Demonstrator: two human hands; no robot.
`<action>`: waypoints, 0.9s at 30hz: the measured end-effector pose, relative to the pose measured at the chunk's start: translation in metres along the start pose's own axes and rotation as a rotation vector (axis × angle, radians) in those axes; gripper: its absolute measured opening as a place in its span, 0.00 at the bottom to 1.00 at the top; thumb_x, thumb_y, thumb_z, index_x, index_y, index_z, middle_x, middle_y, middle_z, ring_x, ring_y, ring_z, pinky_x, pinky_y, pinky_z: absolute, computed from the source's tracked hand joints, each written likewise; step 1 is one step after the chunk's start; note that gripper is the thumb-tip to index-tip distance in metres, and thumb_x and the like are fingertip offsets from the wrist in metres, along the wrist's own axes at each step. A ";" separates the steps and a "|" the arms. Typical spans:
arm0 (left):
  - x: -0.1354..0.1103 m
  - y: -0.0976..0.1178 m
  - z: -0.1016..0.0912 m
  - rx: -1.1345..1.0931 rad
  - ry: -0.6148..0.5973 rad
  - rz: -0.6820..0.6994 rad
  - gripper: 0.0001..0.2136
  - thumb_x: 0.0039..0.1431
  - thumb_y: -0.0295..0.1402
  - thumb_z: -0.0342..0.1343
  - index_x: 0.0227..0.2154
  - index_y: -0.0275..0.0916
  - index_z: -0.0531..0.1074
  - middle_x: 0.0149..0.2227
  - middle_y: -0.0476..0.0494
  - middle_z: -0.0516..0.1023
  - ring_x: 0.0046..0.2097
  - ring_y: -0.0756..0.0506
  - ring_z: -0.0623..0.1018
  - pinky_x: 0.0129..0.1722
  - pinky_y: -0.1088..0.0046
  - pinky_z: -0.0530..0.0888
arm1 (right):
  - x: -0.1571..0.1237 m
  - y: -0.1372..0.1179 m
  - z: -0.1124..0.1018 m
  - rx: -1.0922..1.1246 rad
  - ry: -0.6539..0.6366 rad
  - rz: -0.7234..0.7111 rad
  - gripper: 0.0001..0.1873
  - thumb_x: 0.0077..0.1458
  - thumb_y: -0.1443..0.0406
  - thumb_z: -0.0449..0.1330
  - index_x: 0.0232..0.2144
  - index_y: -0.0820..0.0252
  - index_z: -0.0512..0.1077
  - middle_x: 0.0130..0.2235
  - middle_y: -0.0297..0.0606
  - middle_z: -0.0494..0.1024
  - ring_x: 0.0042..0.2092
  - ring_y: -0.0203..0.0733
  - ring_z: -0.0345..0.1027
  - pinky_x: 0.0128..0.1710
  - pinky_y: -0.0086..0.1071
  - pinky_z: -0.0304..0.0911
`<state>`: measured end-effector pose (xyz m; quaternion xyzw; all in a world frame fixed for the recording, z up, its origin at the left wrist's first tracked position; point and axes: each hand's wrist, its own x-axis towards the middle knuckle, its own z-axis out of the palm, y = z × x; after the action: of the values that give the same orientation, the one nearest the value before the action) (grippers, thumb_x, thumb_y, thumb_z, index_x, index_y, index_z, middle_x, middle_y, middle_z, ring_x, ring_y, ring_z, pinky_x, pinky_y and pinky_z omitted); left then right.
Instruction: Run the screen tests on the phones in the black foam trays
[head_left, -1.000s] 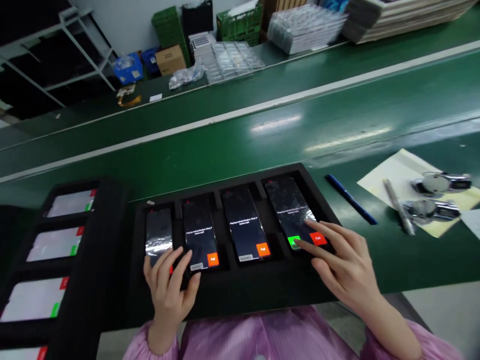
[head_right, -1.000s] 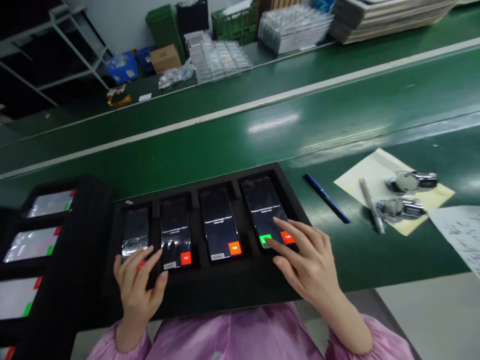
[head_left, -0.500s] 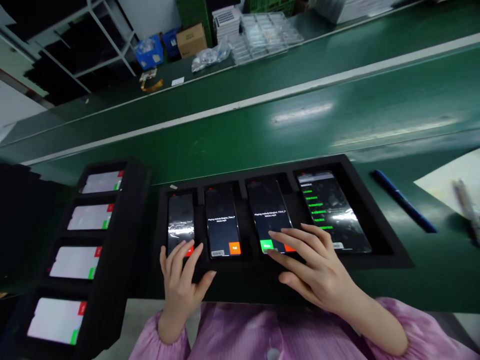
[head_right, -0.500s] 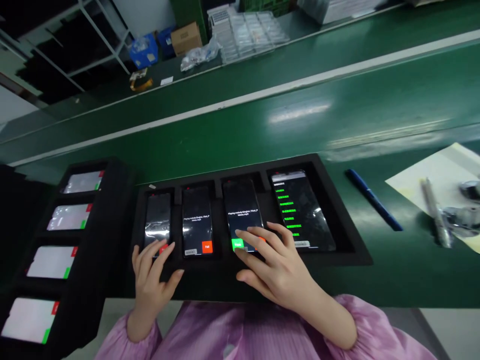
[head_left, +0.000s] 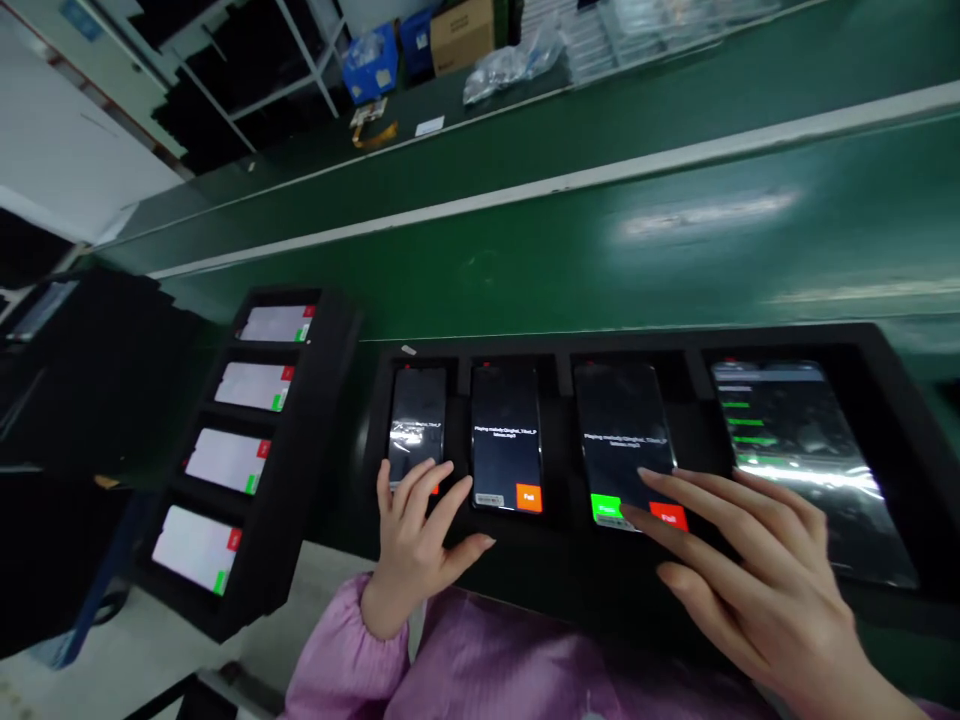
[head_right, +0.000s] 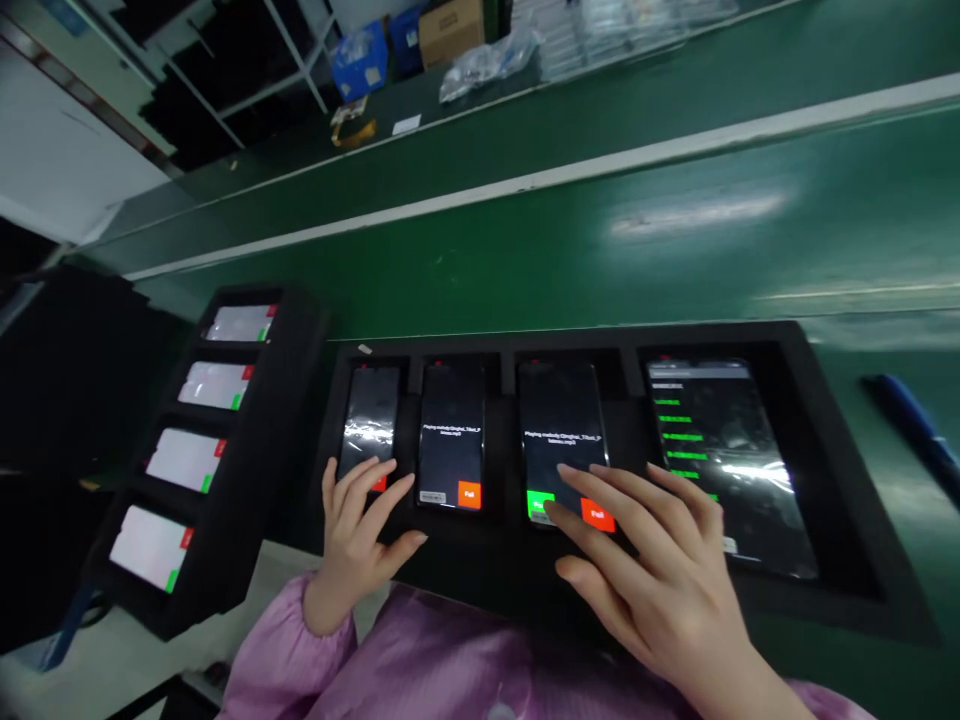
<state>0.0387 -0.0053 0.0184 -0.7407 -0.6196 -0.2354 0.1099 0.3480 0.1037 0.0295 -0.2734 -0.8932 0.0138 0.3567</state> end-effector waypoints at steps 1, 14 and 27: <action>0.000 0.001 0.000 0.000 -0.008 -0.009 0.22 0.73 0.51 0.51 0.55 0.40 0.78 0.56 0.35 0.80 0.62 0.37 0.75 0.76 0.46 0.50 | 0.000 0.001 0.002 0.009 0.001 -0.002 0.13 0.72 0.63 0.54 0.50 0.57 0.77 0.54 0.50 0.79 0.53 0.58 0.73 0.56 0.57 0.61; 0.002 0.005 -0.002 0.025 -0.062 -0.035 0.24 0.72 0.53 0.50 0.56 0.43 0.79 0.55 0.36 0.81 0.62 0.38 0.75 0.75 0.46 0.49 | -0.001 0.001 0.006 0.024 0.015 0.028 0.12 0.67 0.71 0.56 0.48 0.57 0.76 0.51 0.51 0.79 0.49 0.58 0.74 0.51 0.56 0.63; -0.048 -0.038 -0.036 0.056 -0.038 -0.379 0.23 0.73 0.45 0.52 0.65 0.43 0.68 0.60 0.35 0.76 0.63 0.38 0.75 0.74 0.43 0.55 | -0.012 0.011 0.016 0.098 0.041 0.049 0.36 0.64 0.67 0.57 0.72 0.38 0.62 0.49 0.46 0.82 0.45 0.60 0.75 0.47 0.60 0.65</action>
<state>-0.0116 -0.0551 0.0210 -0.6119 -0.7562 -0.2204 0.0724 0.3503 0.1098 0.0073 -0.2776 -0.8770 0.0606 0.3875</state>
